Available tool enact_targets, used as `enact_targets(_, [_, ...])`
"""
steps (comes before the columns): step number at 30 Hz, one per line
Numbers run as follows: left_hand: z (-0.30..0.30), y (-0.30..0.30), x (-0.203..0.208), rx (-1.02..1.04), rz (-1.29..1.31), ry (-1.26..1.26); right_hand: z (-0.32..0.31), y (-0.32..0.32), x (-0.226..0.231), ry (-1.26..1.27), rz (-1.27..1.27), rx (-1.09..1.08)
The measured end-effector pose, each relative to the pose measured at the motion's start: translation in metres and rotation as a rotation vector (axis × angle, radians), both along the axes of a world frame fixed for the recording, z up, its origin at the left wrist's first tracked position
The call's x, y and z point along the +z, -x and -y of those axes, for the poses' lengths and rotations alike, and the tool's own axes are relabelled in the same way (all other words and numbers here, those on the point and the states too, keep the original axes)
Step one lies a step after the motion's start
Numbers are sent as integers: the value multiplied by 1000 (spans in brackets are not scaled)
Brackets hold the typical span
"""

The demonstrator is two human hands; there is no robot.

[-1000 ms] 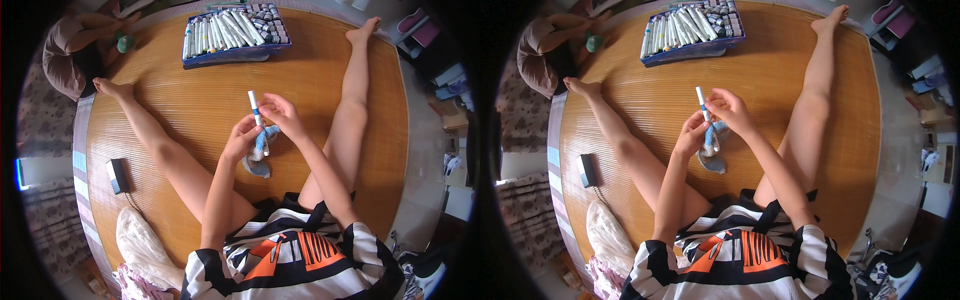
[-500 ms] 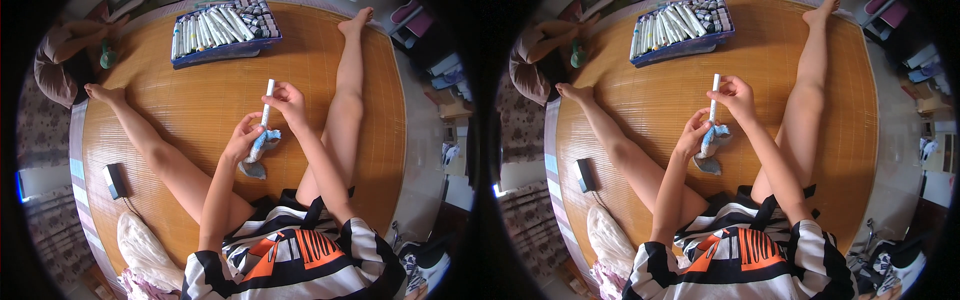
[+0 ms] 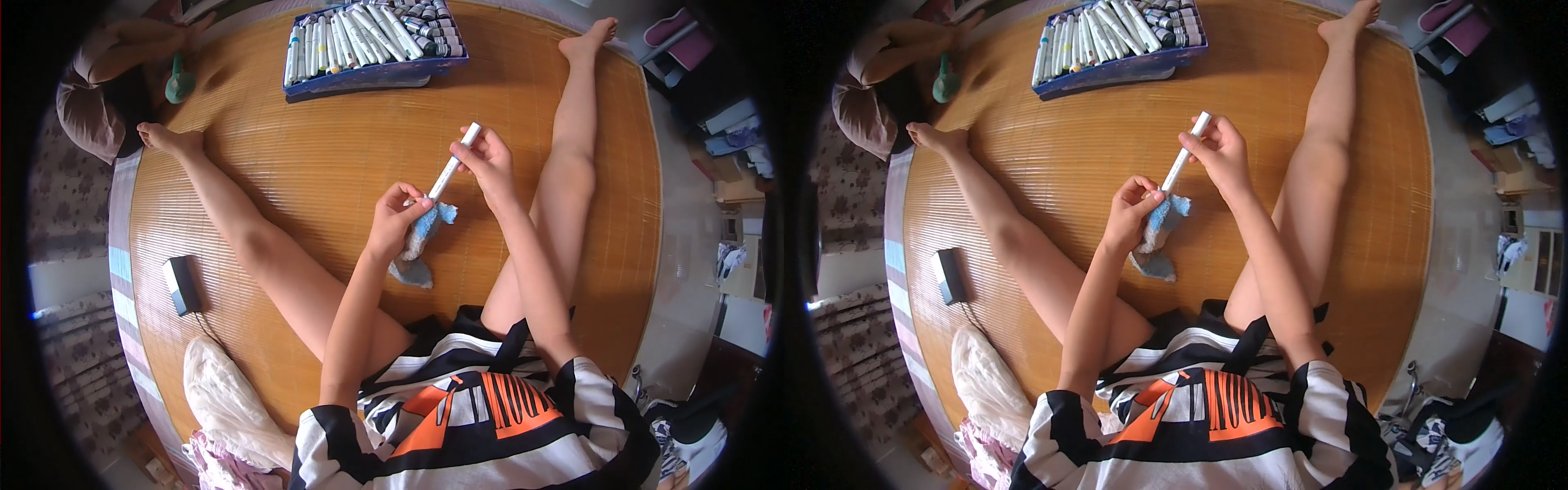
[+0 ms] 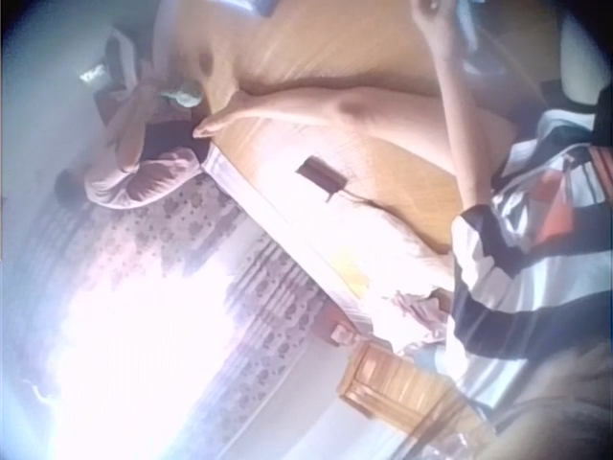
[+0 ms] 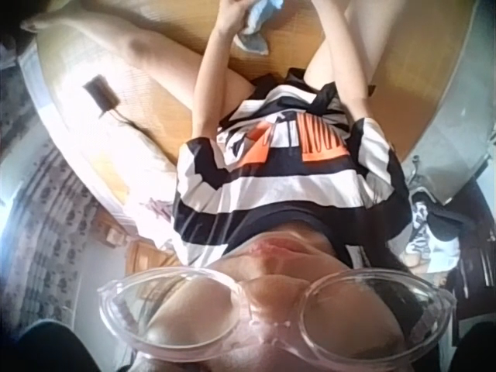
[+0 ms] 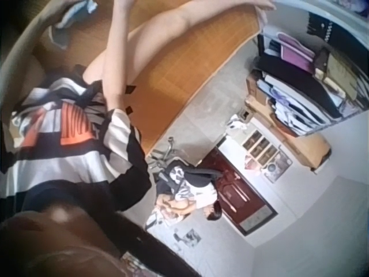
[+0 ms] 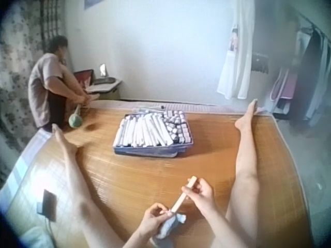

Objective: The person cleans markers by wiping them with a cloth, then sorts and arranges markers from a storage box onto the mat by hand.

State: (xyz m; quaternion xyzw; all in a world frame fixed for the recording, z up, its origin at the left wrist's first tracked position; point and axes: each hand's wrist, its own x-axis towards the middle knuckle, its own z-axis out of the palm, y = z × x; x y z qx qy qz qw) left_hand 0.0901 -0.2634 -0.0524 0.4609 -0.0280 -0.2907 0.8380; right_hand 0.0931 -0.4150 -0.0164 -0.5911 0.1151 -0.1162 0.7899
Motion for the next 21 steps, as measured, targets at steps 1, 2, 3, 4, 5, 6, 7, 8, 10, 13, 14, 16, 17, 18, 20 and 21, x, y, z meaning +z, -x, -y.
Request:
enact_targets(1, [0, 0, 2, 22, -35, 23, 0, 0, 1, 4, -7, 49])
enact_targets(2, [-2, 1, 1, 26, -34, 21, 0, 0, 0, 2, -7, 52])
enact_targets(3, [-4, 1, 0, 29, -79, 72, -1, 1, -1, 3, -15, 84])
enact_targets(4, [3, 0, 0, 17, -121, 141, 6, 1, 2, 23, -20, 101])
enact_targets(5, [10, 0, 2, 7, -115, 158, 15, 3, 5, 40, -15, 91])
enact_targets(6, [17, 0, 4, -34, -170, 186, 24, 7, 8, 45, -14, 75])
enact_targets(7, [-5, 3, 3, 15, -214, 153, 8, 0, -4, -19, -5, 144])
enact_targets(8, [-4, 4, 4, -21, -205, 181, 11, 1, -4, 5, -8, 146])
enact_targets(10, [1, 5, 2, -37, -224, 192, 19, 3, -2, 35, 12, 124])
enact_targets(13, [7, 6, 2, -40, -226, 180, 25, 6, -3, 77, -32, 69])
enact_targets(14, [6, 6, 5, -43, -219, 173, 21, 6, -2, 74, -30, 75])
enact_targets(16, [3, 6, 5, -35, -239, 157, 16, 5, -2, 68, -52, 38])
enact_targets(17, [2, 6, 5, -33, -261, 142, 13, 5, -2, 48, -63, 20])
enact_targets(18, [2, 6, 5, -35, -263, 144, 12, 5, -3, 50, -65, 18])
enact_targets(20, [3, 6, 11, -35, -278, 131, 12, 4, -4, 39, -51, 7])
enact_targets(21, [4, 7, 9, -38, -279, 132, 12, 4, -5, 40, -51, 4])
